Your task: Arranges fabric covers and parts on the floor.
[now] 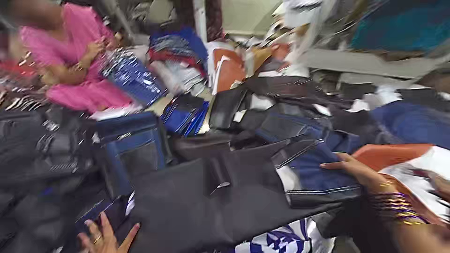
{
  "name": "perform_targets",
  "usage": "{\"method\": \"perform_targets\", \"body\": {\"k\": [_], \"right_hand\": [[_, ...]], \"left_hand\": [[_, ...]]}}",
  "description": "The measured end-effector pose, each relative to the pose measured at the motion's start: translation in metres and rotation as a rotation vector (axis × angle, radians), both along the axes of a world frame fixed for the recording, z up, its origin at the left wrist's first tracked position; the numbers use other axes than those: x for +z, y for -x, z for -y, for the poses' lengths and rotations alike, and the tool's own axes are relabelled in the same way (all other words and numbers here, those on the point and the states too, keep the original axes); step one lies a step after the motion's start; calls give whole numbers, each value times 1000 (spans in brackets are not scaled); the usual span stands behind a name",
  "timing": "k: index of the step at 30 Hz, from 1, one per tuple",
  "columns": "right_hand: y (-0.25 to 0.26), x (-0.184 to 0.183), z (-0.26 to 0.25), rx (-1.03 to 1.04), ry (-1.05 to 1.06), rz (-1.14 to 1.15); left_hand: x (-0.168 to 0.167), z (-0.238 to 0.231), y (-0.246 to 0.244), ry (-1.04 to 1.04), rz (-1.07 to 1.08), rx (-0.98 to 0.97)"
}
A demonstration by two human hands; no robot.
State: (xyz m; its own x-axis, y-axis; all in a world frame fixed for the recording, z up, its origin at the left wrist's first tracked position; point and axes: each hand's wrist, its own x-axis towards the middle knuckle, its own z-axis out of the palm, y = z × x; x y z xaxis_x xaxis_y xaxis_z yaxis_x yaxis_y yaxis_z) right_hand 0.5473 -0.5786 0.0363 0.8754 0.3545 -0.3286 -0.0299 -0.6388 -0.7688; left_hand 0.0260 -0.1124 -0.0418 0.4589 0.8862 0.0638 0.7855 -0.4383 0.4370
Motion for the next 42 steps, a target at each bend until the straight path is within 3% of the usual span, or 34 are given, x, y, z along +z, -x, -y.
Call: {"method": "perform_targets", "body": {"k": [3,6,12,15,17,20,25,27,30,31,34,37,40,42], "right_hand": [[-20,-41,24,40,-60,17],[-11,-39,19,19,-43,40],[9,-25,6,-18,-83,20],[25,-23,6,-58,-93,2],[27,-33,13,-75,-117,-17],[29,-45,19,-91,-152,-50],[24,-52,21,-75,-188,-36],[28,-47,17,-84,-181,-34],[33,-43,18,-104,-190,-30],[33,-44,19,-101,-190,-33],[33,-47,17,-102,-184,-46],[33,-42,13,-91,-187,-36],[37,-39,13,-96,-218,-36],[37,-43,13,-95,-229,-32]], "left_hand": [[-36,13,38,299,394,165],[-28,26,23,545,628,88],[25,-18,-21,483,195,68],[45,-16,-32,616,272,-76],[41,-14,-27,643,373,-157],[39,-13,-27,558,433,-99],[39,-25,-53,281,210,113],[42,-32,-56,301,209,65],[57,-32,-50,547,474,-76],[61,-35,-49,545,505,-86],[63,-45,-64,348,195,1],[68,-53,-92,89,-251,-100],[63,-66,-104,-140,-223,-391],[56,-75,-107,-107,-238,-538]]}}
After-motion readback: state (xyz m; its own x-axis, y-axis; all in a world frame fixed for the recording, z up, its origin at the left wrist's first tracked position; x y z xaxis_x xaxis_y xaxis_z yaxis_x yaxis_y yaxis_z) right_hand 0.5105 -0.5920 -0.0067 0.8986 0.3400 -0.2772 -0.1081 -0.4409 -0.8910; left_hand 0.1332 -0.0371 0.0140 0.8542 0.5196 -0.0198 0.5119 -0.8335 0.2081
